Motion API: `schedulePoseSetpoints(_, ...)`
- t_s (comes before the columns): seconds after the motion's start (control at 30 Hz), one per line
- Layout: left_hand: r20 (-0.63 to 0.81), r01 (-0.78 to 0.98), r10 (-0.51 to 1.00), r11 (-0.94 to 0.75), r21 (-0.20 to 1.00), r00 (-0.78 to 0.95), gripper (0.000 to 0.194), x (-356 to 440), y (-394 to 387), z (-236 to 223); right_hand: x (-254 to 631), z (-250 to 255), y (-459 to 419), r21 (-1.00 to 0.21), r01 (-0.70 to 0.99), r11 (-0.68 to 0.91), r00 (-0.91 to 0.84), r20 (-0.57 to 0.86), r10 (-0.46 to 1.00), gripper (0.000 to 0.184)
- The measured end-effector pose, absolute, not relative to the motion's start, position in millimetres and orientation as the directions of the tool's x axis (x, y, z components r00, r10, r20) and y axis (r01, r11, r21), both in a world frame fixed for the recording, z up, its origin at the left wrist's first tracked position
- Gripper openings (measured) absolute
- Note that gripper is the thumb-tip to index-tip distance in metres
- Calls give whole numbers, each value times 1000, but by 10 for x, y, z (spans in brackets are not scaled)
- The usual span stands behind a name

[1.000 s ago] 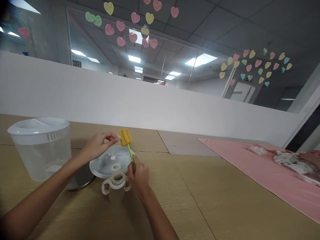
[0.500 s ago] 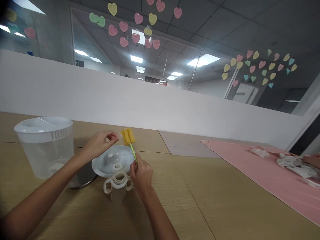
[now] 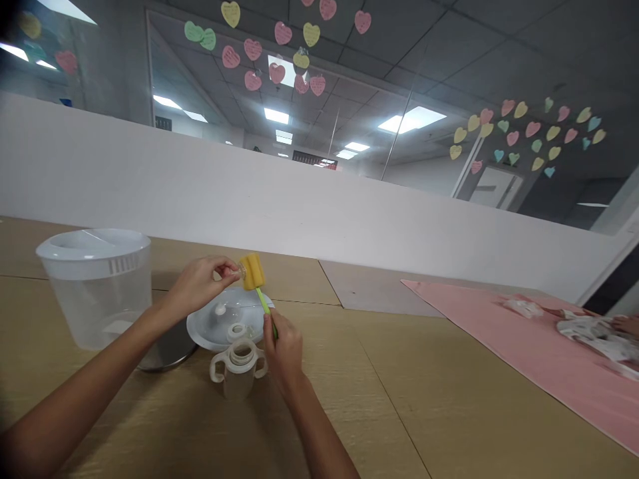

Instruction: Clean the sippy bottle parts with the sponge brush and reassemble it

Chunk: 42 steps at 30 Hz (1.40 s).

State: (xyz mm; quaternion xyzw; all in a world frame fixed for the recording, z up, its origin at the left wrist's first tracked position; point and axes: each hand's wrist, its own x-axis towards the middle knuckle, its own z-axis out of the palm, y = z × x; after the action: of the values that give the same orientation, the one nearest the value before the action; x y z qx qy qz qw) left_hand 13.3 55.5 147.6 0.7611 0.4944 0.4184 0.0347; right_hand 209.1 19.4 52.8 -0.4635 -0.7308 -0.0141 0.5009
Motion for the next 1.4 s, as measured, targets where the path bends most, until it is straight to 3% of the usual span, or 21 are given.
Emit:
schedulePoseSetpoints(0.4, 547, 755, 819, -467, 460, 174, 27, 119, 531, 1493, 2083, 557, 161, -443, 677, 588, -90, 743, 663, 34)
schedulePoseSetpoints(0.67, 557, 807, 806, -458, 372, 200, 40, 107, 534, 1480, 2076, 562, 158, -429, 693, 580, -88, 748, 658, 35)
schedulePoseSetpoints(0.87, 558, 841, 810, -420, 340, 180, 37, 94, 544, 1477, 2140, 644, 174, -478, 695, 536, 76, 791, 607, 34)
schedulePoseSetpoints(0.93, 556, 842, 814, -412, 349, 168, 34, 96, 537, 1477, 2157, 635, 189, -405, 725, 558, 65, 846, 529, 33)
schedulePoseSetpoints(1.07, 535, 841, 828, -404, 361, 168, 30, 68, 547, 1500, 2146, 552, 224, -154, 847, 508, -126, 872, 474, 33)
schedulePoseSetpoints(1.17, 521, 863, 840, -368, 346, 149, 23, -36, 613, 1515, 2135, 508, 245, -111, 891, 441, -120, 878, 464, 34)
schedulePoseSetpoints(1.27, 454, 908, 877, -308, 285, 156, 17, -204, 702, 1500, 2148, 506, 261, -186, 892, 412, -44, 871, 489, 36)
schedulePoseSetpoints(1.4, 157, 966, 985, -104, 238, 68, 23, -404, 766, 1416, 2168, 499, 285, -217, 884, 414, -35, 852, 522, 36)
